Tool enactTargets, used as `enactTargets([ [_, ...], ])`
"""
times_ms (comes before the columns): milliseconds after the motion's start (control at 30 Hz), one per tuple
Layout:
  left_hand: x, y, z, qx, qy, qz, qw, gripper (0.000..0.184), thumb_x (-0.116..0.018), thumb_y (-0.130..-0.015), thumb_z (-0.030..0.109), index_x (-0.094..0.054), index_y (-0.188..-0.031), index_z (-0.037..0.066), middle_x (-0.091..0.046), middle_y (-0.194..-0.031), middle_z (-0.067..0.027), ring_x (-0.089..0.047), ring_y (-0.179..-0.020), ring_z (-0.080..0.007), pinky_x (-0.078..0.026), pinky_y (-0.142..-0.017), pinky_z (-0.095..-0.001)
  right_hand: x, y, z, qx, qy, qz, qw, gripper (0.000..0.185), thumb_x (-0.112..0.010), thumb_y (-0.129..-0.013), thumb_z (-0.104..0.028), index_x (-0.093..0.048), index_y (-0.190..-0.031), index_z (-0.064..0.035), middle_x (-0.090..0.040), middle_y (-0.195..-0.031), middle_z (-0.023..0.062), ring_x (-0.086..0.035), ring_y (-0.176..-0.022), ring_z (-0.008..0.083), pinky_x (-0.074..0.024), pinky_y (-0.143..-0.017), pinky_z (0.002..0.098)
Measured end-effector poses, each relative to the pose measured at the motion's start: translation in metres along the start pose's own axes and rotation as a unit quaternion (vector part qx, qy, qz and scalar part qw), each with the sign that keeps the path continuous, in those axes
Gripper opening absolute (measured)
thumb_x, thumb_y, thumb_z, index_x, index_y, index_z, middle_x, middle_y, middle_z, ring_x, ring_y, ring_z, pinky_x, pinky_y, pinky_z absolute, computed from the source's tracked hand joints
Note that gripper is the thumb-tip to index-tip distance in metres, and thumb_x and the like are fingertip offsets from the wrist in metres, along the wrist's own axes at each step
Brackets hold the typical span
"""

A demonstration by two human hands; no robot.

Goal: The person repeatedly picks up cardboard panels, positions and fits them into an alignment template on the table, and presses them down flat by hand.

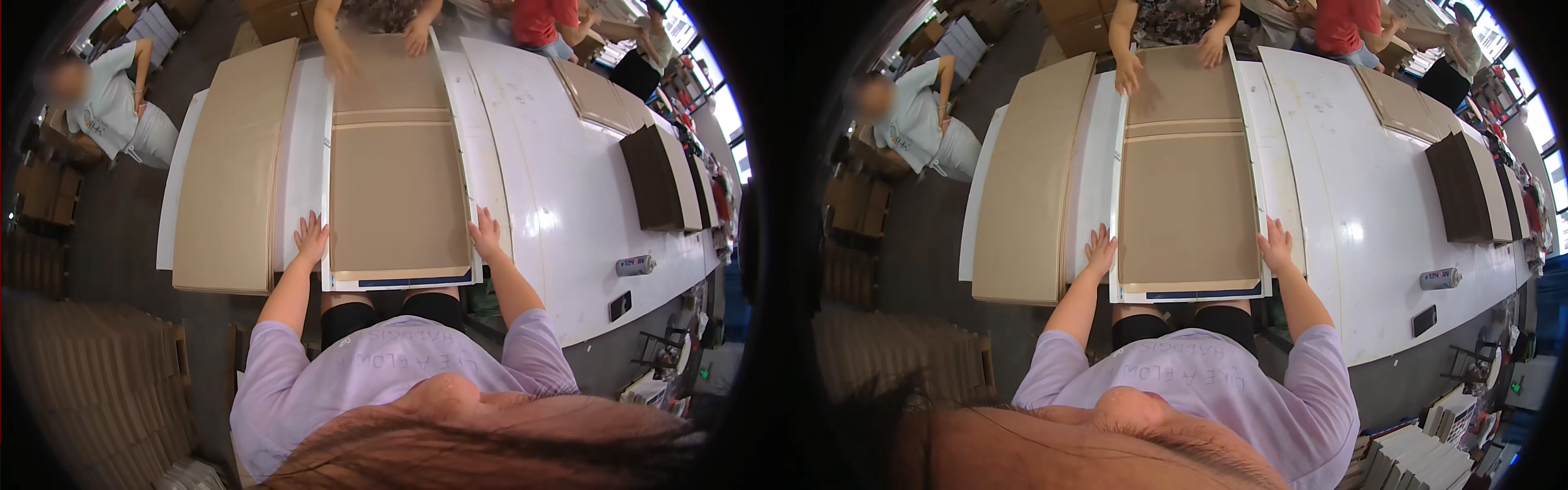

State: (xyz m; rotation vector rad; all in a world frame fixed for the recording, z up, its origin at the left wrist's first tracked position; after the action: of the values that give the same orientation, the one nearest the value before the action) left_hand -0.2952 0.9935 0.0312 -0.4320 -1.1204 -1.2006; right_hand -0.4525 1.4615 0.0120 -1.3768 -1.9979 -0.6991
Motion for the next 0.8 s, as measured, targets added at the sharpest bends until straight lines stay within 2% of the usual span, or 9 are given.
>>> enactTargets([
  [333,0.004,0.000,0.004,0.002,0.000,0.013,1.000,0.069,-0.023,-0.095,0.057,-0.021,-0.149,0.015,-0.007,-0.158,-0.0087,0.002,-0.144,-0.0364,0.002,-0.109,-0.0613,0.003,-0.001,-0.005,-0.006,-0.003,-0.018,1.000,0.063,-0.043,-0.093,-0.037,-0.026,-0.146,-0.0093,-0.029,-0.151,0.0123,-0.014,-0.144,0.0244,-0.0036,-0.113,0.0474],
  [433,0.006,0.003,0.016,0.025,-0.029,0.008,0.999,0.067,-0.033,-0.096,0.049,-0.017,-0.149,0.012,-0.012,-0.156,-0.0109,-0.002,-0.144,-0.0370,-0.002,-0.109,-0.0623,0.008,0.001,-0.012,-0.006,-0.001,-0.025,1.000,0.063,-0.042,-0.093,-0.037,-0.025,-0.146,-0.0083,-0.028,-0.151,0.0121,-0.013,-0.144,0.0244,-0.0025,-0.113,0.0477],
  [533,-0.019,0.004,0.038,-0.021,0.019,0.087,0.996,0.067,-0.043,-0.095,0.036,-0.016,-0.148,0.006,-0.020,-0.154,-0.0143,-0.011,-0.142,-0.0384,-0.006,-0.109,-0.0624,0.009,0.000,-0.016,-0.006,-0.002,-0.030,1.000,0.064,-0.042,-0.093,-0.036,-0.023,-0.147,-0.0075,-0.027,-0.152,0.0118,-0.013,-0.144,0.0246,-0.0004,-0.113,0.0494],
  [567,-0.006,0.013,0.065,-0.001,-0.011,0.103,0.995,0.067,-0.048,-0.092,0.027,-0.017,-0.147,0.003,-0.027,-0.149,-0.0196,-0.019,-0.140,-0.0398,-0.013,-0.109,-0.0606,0.009,0.000,-0.020,-0.006,-0.007,-0.032,0.999,0.064,-0.042,-0.093,-0.036,-0.022,-0.147,-0.0074,-0.027,-0.152,0.0118,-0.013,-0.144,0.0247,0.0005,-0.112,0.0499],
  [667,-0.004,0.019,0.077,-0.044,-0.040,0.164,0.985,0.065,-0.048,-0.092,0.027,-0.021,-0.145,0.003,-0.030,-0.146,-0.0234,-0.025,-0.137,-0.0398,-0.020,-0.109,-0.0581,0.002,0.000,-0.021,-0.008,-0.007,-0.035,0.999,0.065,-0.042,-0.094,-0.034,-0.020,-0.148,-0.0071,-0.024,-0.153,0.0113,-0.011,-0.145,0.0246,0.0035,-0.112,0.0517],
  [800,0.004,0.029,0.095,-0.057,-0.127,0.161,0.977,0.062,-0.049,-0.091,0.024,-0.024,-0.144,0.004,-0.032,-0.144,-0.0246,-0.031,-0.134,-0.0394,-0.024,-0.106,-0.0577,-0.002,-0.001,-0.026,-0.003,-0.018,-0.033,0.999,0.065,-0.042,-0.094,-0.031,-0.017,-0.148,-0.0071,-0.020,-0.155,0.0101,-0.010,-0.145,0.0242,0.0059,-0.111,0.0528],
])
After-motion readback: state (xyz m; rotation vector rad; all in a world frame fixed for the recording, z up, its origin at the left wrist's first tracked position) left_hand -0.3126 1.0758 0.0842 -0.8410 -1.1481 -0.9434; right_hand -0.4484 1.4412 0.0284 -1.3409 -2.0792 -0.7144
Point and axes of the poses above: each hand's wrist, its own y-axis away from the middle knuckle, its own x-axis out of the back of the hand, z = x × y, the point moved 7 cm from there along -y, towards the middle knuckle
